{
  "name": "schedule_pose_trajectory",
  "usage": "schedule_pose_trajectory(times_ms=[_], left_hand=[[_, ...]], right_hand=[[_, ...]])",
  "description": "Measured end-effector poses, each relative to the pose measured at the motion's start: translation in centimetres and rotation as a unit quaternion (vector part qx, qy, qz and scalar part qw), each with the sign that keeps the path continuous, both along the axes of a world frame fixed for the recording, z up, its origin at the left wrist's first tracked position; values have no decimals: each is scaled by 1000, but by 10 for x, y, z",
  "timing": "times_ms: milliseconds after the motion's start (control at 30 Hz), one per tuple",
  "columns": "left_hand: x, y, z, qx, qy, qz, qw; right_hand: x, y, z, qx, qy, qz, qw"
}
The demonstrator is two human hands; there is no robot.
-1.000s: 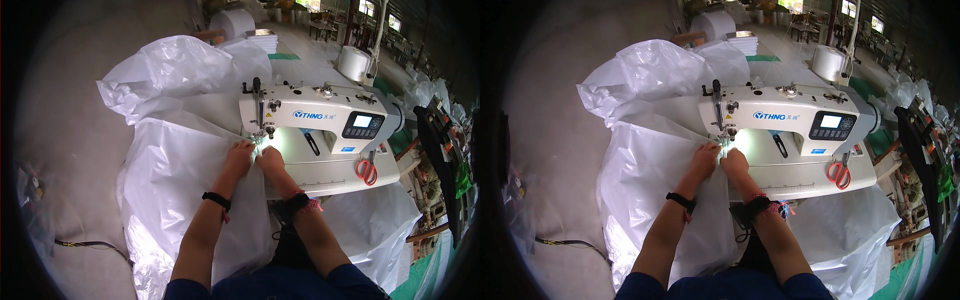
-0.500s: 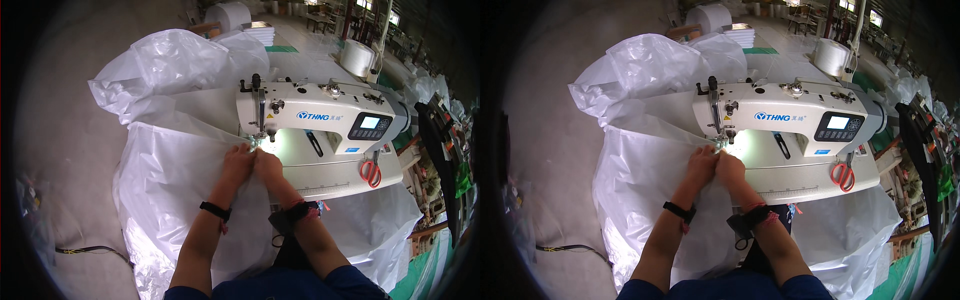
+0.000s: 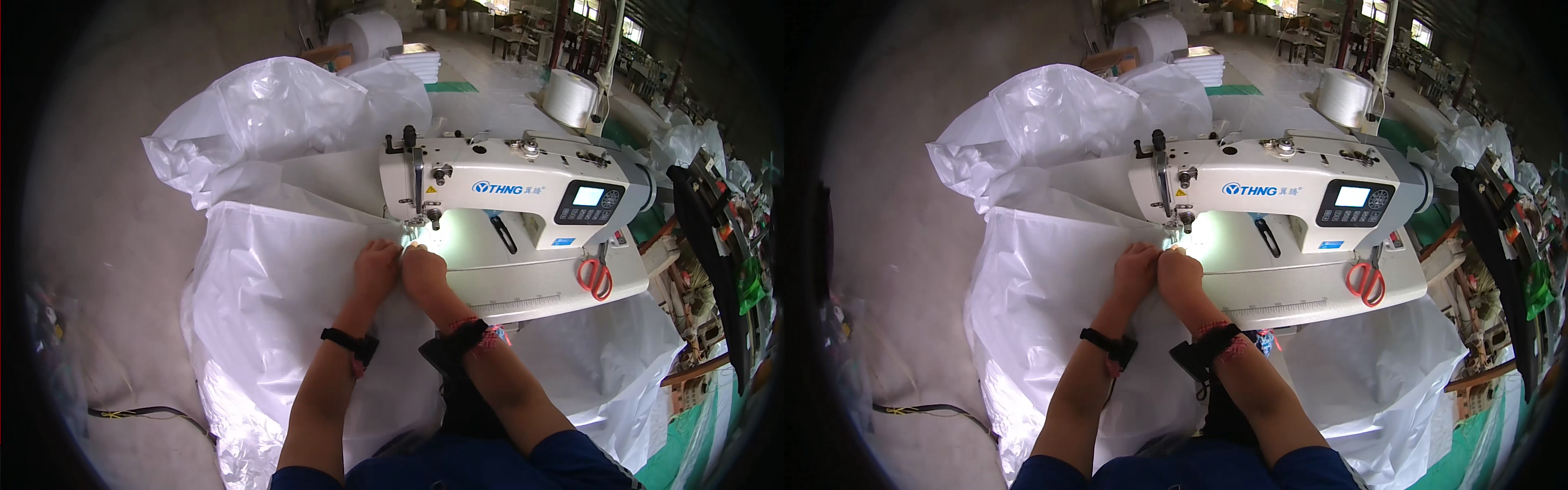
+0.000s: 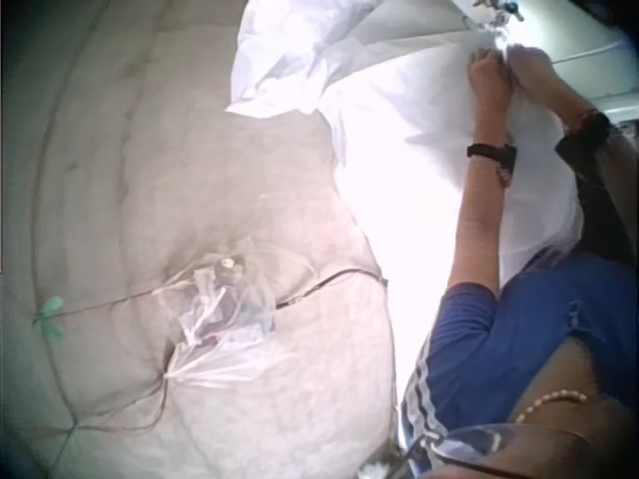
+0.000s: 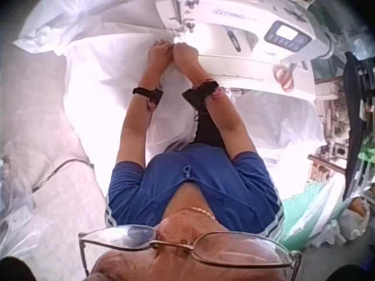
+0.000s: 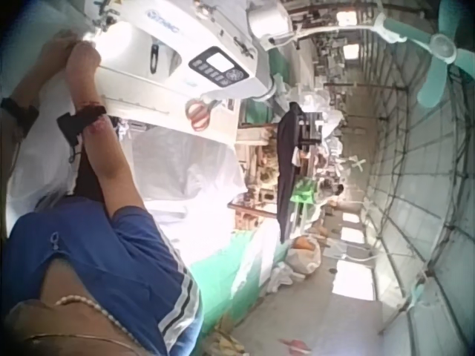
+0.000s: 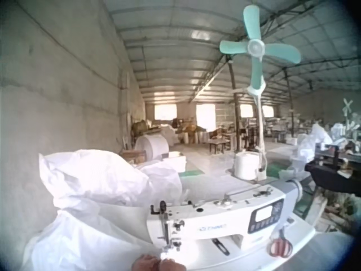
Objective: Sewing large white plastic sheets or bags using an industrial sewing machine.
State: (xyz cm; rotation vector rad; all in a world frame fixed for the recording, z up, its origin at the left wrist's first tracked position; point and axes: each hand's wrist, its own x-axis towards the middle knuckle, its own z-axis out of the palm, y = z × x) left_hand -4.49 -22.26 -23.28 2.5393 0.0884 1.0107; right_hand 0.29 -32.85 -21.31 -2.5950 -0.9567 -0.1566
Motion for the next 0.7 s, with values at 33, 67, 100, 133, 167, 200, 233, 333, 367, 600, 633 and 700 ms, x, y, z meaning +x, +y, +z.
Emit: schedule_pose_trajectory(times_ms=[33, 67, 100, 133, 167, 200, 233, 333, 367, 600, 633, 700], left_hand=[[0, 1, 1, 5, 0, 9, 1000], [0, 2, 4, 19, 9, 1, 1000], [-1, 2, 7, 32, 24, -15, 999], [-4, 0, 11, 38, 19, -6, 999], [-9, -5, 14, 37, 45, -4, 998], [-14, -10, 19, 41, 79, -5, 996], [-21, -19, 23, 38, 73, -3, 997], [-62, -60, 26, -116, 316, 45, 940], [-77, -74, 25, -119, 418, 58, 899], [-167, -135, 12, -120, 370, 84, 917], [-175, -140, 14, -142, 346, 90, 923], [-184, -149, 25, -160, 318, 100, 929]], right_hand=[[-2, -2, 1, 2, 14, -4, 1000], [-5, -6, 2, -5, 34, -22, 999], [-9, -11, 3, 10, 28, -7, 1000], [-17, -20, 3, 10, 81, -14, 997], [-26, -31, 2, 2, 134, -35, 990], [-39, -45, 1, 1, 160, -4, 987], [-53, -61, -2, -11, 174, 7, 985], [-106, -111, -14, 73, 145, 139, 977], [-120, -128, -18, 114, 186, 144, 965], [-106, -146, -62, 251, 443, 83, 857], [-107, -129, -70, 280, 429, 113, 851], [-116, -91, -84, 306, 309, 235, 870]])
